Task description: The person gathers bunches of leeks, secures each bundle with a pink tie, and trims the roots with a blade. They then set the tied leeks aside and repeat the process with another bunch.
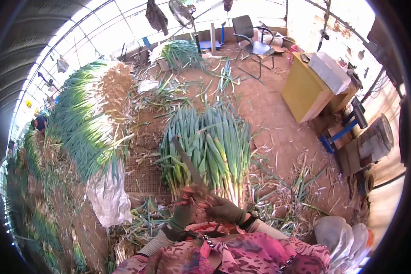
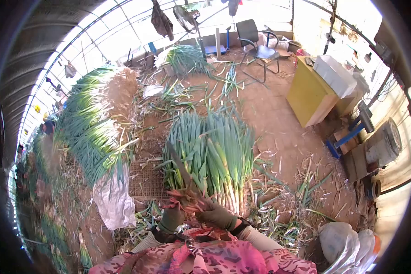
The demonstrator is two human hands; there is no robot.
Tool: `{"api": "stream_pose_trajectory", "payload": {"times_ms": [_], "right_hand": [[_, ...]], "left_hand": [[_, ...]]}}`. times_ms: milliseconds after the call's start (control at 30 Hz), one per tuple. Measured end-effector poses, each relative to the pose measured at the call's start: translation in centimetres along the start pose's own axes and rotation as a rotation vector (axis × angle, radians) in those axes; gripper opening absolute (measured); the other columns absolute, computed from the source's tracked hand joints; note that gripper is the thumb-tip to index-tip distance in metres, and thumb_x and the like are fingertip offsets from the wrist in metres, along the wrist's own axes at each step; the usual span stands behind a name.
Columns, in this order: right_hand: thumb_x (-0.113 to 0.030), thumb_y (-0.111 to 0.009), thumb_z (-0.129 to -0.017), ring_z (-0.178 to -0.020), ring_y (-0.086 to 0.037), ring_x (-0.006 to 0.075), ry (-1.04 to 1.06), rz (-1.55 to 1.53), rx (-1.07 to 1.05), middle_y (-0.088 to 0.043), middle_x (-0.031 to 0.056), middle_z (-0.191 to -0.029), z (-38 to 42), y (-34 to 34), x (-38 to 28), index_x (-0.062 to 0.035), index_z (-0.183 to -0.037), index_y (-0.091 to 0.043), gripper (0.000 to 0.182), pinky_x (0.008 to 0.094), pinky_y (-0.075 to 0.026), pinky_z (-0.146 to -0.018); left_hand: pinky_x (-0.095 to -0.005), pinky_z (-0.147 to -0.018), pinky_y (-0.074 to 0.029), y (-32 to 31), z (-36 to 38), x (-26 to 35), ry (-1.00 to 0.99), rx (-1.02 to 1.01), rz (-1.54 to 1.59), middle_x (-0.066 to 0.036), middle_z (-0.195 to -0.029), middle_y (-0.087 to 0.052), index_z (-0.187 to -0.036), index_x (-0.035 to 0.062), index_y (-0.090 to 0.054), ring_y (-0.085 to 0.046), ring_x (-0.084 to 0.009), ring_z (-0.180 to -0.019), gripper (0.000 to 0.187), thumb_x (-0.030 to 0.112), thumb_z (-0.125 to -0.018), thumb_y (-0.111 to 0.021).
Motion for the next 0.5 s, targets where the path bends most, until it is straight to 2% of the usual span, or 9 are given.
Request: {"api": "stream_pose_trajectory", "payload": {"times_ms": [67,133,200,267,333,400,467,500], "right_hand": [[-0.003,-0.062,-0.086,-0.090,-0.058,0.0098,-0.004,0.028,0.035,-0.060,0.0029,-0.108,0.6,0.8,0.0,-0.0016,-0.130,-0.045,0.047,0.0253,-0.048,-0.079],[-0.003,-0.061,-0.086,-0.093,-0.058,0.0103,-0.023,0.066,0.067,-0.061,0.0030,-0.108,1.0,1.0,0.1,-0.0015,-0.128,-0.047,0.045,0.0263,-0.048,-0.082],[-0.002,-0.061,-0.086,-0.091,-0.058,0.0102,-0.036,0.088,0.114,-0.061,0.0027,-0.107,1.4,1.6,0.7,-0.0014,-0.128,-0.047,0.045,0.0264,-0.048,-0.082],[-0.003,-0.062,-0.085,-0.086,-0.057,0.0084,0.033,0.136,0.141,-0.061,0.0003,-0.102,1.6,1.4,0.1,-0.0025,-0.127,-0.048,0.044,0.0244,-0.048,-0.074],[-0.005,-0.063,-0.084,-0.082,-0.056,0.0076,0.090,0.172,0.177,-0.061,-0.0012,-0.098,1.5,1.2,-0.9,-0.0035,-0.124,-0.051,0.041,0.0238,-0.048,-0.071],[-0.006,-0.064,-0.084,-0.081,-0.055,0.0078,0.122,0.193,0.219,-0.061,-0.0016,-0.094,2.0,1.4,-1.9,-0.0044,-0.119,-0.054,0.036,0.0246,-0.048,-0.070],[-0.007,-0.063,-0.084,-0.078,-0.056,0.0083,0.262,0.648,0.353,-0.061,-0.0004,-0.085,2.8,5.4,-2.7,-0.0039,-0.105,-0.059,0.021,0.0256,-0.048,-0.066],[-0.008,-0.063,-0.084,-0.075,-0.056,0.0090,0.288,0.644,0.446,-0.061,-0.0005,-0.081,3.6,6.9,-3.6,-0.0042,-0.099,-0.059,0.016,0.0261,-0.048,-0.064]], "left_hand": [[-0.0360,-0.075,-0.049,0.0,0.0,0.5,0.069,-0.145,0.415,-0.012,-0.098,-0.061,-0.106,0.0043,-0.056,-0.060,-0.0279,-0.086,0.021,0.007,-0.085,-0.055],[-0.0401,-0.082,-0.050,-0.5,1.3,0.4,-0.190,-0.255,0.237,-0.015,-0.100,-0.061,-0.108,0.0039,-0.057,-0.061,-0.0323,-0.093,0.027,0.004,-0.081,-0.057],[-0.0390,-0.088,-0.048,-2.3,3.2,-2.6,-0.126,-0.463,0.275,-0.016,-0.108,-0.060,-0.112,0.0040,-0.057,-0.059,-0.0325,-0.100,0.030,0.005,-0.082,-0.057],[-0.0377,-0.093,-0.046,-3.0,4.4,-2.8,-0.111,-0.586,0.353,-0.016,-0.116,-0.057,-0.116,0.0041,-0.055,-0.058,-0.0318,-0.105,0.034,0.007,-0.083,-0.057],[-0.0361,-0.097,-0.044,-2.6,4.5,-2.1,-0.155,-0.619,0.473,-0.017,-0.123,-0.054,-0.123,0.0042,-0.053,-0.056,-0.0301,-0.110,0.039,0.009,-0.085,-0.057],[-0.0359,-0.098,-0.043,0.1,3.7,1.7,-0.500,-0.638,0.212,-0.017,-0.126,-0.053,-0.128,0.0034,-0.048,-0.055,-0.0276,-0.112,0.041,0.014,-0.088,-0.054],[-0.0372,-0.098,-0.043,1.2,4.4,-0.8,-0.114,-0.847,0.228,-0.015,-0.130,-0.051,-0.136,0.0033,-0.040,-0.055,-0.0224,-0.114,0.044,0.022,-0.096,-0.045],[-0.0366,-0.095,-0.044,3.1,3.9,-1.4,0.177,-0.763,0.675,-0.014,-0.127,-0.053,-0.133,0.0035,-0.043,-0.056,-0.0217,-0.111,0.042,0.024,-0.096,-0.044]]}}
Point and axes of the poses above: each hand's wrist, its own z-axis away from the middle knuckle, its own y-axis out of the back of the hand, x = y × z, the point moved 8 cm from there along -z, towards the middle knuckle
